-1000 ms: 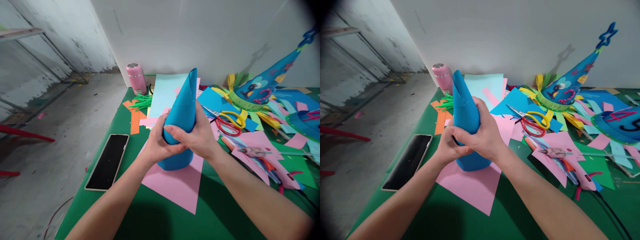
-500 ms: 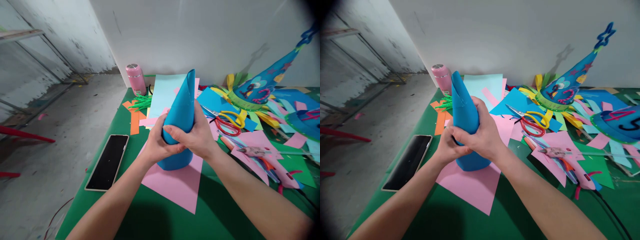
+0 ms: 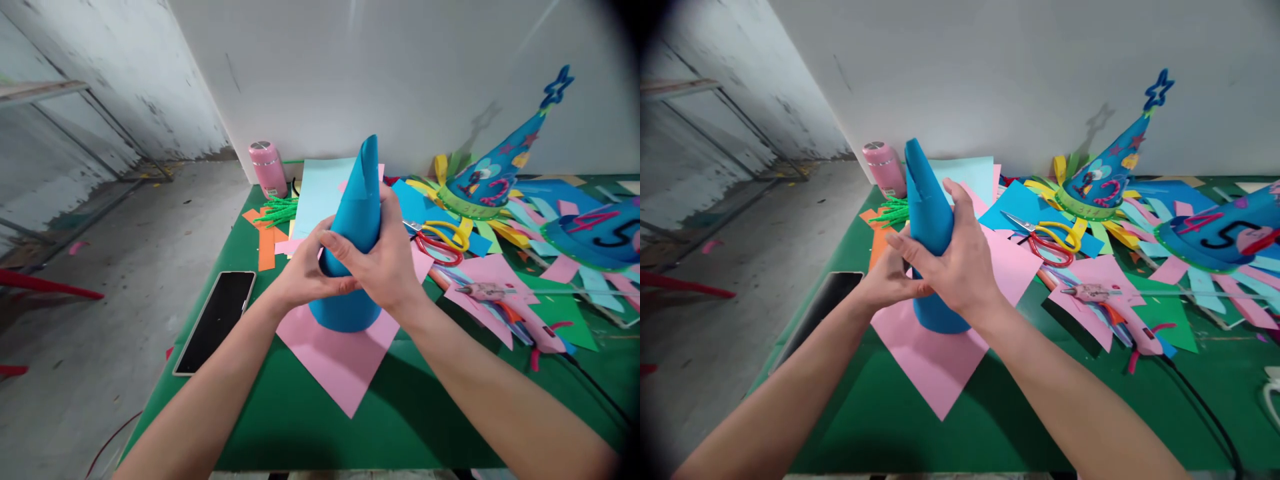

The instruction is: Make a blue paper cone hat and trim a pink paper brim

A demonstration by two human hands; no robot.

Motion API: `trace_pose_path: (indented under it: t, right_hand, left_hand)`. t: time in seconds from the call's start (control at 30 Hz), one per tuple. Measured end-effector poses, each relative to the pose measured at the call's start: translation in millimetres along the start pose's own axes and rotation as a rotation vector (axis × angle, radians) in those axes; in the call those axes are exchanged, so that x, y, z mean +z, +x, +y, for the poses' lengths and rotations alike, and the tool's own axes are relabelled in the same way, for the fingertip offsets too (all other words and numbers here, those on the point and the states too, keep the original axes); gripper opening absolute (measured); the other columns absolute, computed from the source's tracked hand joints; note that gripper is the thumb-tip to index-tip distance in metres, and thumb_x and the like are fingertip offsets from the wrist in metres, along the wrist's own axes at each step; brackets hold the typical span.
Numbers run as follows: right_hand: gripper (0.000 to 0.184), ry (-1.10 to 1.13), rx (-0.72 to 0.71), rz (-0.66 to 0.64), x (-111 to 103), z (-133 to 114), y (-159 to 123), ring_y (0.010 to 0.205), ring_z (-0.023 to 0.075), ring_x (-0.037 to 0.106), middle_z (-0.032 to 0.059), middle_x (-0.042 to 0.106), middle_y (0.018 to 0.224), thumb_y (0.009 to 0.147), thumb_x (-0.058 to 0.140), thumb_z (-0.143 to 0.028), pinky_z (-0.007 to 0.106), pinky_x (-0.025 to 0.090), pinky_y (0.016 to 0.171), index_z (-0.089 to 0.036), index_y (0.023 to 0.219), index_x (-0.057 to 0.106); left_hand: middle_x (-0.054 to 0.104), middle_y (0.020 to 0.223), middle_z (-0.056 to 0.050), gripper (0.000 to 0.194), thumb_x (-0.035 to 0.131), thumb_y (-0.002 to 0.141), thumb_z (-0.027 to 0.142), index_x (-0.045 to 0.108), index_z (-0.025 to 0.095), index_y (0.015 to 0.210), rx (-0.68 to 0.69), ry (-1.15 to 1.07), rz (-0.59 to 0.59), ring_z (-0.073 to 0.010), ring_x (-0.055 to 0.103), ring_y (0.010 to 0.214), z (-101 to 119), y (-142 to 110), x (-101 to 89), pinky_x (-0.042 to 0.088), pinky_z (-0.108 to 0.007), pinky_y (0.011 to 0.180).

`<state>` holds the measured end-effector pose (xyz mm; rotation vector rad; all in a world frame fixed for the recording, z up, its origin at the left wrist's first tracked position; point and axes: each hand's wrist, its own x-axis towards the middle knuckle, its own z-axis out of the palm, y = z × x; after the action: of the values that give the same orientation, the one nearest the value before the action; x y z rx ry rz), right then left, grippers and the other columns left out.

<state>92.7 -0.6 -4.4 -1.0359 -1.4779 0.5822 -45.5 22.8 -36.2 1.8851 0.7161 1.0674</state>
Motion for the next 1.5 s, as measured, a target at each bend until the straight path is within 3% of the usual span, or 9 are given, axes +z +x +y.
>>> trace_pose_path:
  t: [0.3, 0.43, 0.53, 0.63, 0.8, 0.93, 1.1, 1.27, 1.5]
  right_hand:
    - [0.046, 0.065, -0.030, -0.108, 7, 17, -7, 0.115, 0.0238, 0.055, 0.0068, 0.056, 0.128, 0.090, 0.047, -0.052, 0.044, 0.047, 0.096, -0.027, 0.128, 0.044]
    - [0.044, -0.088, -0.095, -0.081, -1, 37, -13, 0.124, 0.0202, 0.050, 0.0044, 0.056, 0.132, 0.098, 0.025, -0.047, 0.043, 0.045, 0.100, -0.029, 0.131, 0.047]
    - [0.039, -0.218, -0.099, -0.068, -14, 58, -23, 0.118, 0.0210, 0.055, 0.0047, 0.062, 0.123, 0.098, 0.030, -0.041, 0.044, 0.046, 0.098, -0.030, 0.123, 0.057]
    - [0.030, -0.351, -0.062, -0.039, -40, 69, -40, 0.112, 0.0282, 0.057, 0.0114, 0.063, 0.119, 0.091, 0.048, -0.036, 0.051, 0.044, 0.096, -0.023, 0.112, 0.066]
    - [0.037, -0.476, 0.020, 0.146, -110, 63, -83, 0.101, 0.0279, 0.061, 0.0121, 0.064, 0.111, 0.086, 0.056, -0.030, 0.049, 0.050, 0.085, -0.023, 0.123, 0.057]
    - [0.041, -0.684, 0.332, 0.389, -177, 64, -113, 0.084, 0.0260, 0.066, 0.0117, 0.067, 0.101, 0.080, 0.065, -0.036, 0.041, 0.053, 0.078, -0.029, 0.119, 0.058]
    - [0.040, -0.876, 0.520, 0.426, -241, 76, -134, 0.083, 0.0312, 0.065, 0.0183, 0.066, 0.100, 0.072, 0.069, -0.035, 0.041, 0.051, 0.057, -0.026, 0.111, 0.060]
    - [0.032, -0.934, 0.638, 0.293, -262, 87, -136, 0.092, 0.0348, 0.064, 0.0182, 0.066, 0.103, 0.067, 0.073, -0.037, 0.044, 0.050, 0.060, -0.027, 0.095, 0.062]
    - [0.025, -0.831, 0.731, 0.020, -254, 91, -122, 0.075, 0.0282, 0.068, 0.0096, 0.071, 0.092, 0.067, 0.073, -0.042, 0.041, 0.050, 0.064, -0.032, 0.088, 0.065]
  left_hand:
    - [0.057, 0.121, -0.013, 0.086, 0.084, 0.050, 0.045, 0.044, 0.021, 0.122, -0.092, 0.123, 0.185, -0.0329, 0.057, 0.112, -6, -14, 3.2, 0.050, -0.050, 0.093]
    - [0.058, 0.121, -0.012, 0.090, 0.085, 0.048, 0.047, 0.045, 0.021, 0.124, -0.128, 0.212, 0.254, -0.0331, 0.057, 0.112, -5, -10, 10.1, 0.051, -0.048, 0.090]
    - [0.059, 0.120, -0.011, 0.088, 0.083, 0.050, 0.050, 0.045, 0.021, 0.123, -0.154, 0.256, 0.276, -0.0327, 0.058, 0.111, -4, -10, 11.5, 0.050, -0.048, 0.090]
    - [0.058, 0.120, -0.011, 0.087, 0.082, 0.052, 0.050, 0.043, 0.022, 0.124, -0.188, 0.257, 0.256, -0.0323, 0.059, 0.109, -3, -11, 10.2, 0.052, -0.047, 0.087]
    - [0.056, 0.123, -0.011, 0.089, 0.082, 0.052, 0.053, 0.042, 0.024, 0.126, -0.181, 0.225, 0.244, -0.0330, 0.057, 0.110, 0, -8, 7.8, 0.051, -0.048, 0.088]
    - [0.060, 0.114, -0.010, 0.085, 0.082, 0.049, 0.053, 0.048, 0.023, 0.121, -0.180, 0.249, 0.291, -0.0324, 0.060, 0.103, 3, -1, 10.0, 0.052, -0.048, 0.084]
    - [0.064, 0.093, -0.007, 0.068, 0.083, 0.049, 0.050, 0.057, 0.021, 0.105, -0.201, 0.240, 0.320, -0.0271, 0.063, 0.084, 2, 4, 11.2, 0.055, -0.041, 0.067]
    - [0.065, 0.088, -0.006, 0.066, 0.083, 0.048, 0.048, 0.058, 0.022, 0.103, -0.151, 0.190, 0.278, -0.0255, 0.063, 0.080, -2, 8, 1.7, 0.054, -0.036, 0.060]
    - [0.065, 0.090, -0.007, 0.064, 0.082, 0.050, 0.050, 0.058, 0.022, 0.102, -0.161, 0.202, 0.222, -0.0263, 0.063, 0.082, -3, 9, -9.3, 0.054, -0.036, 0.061]
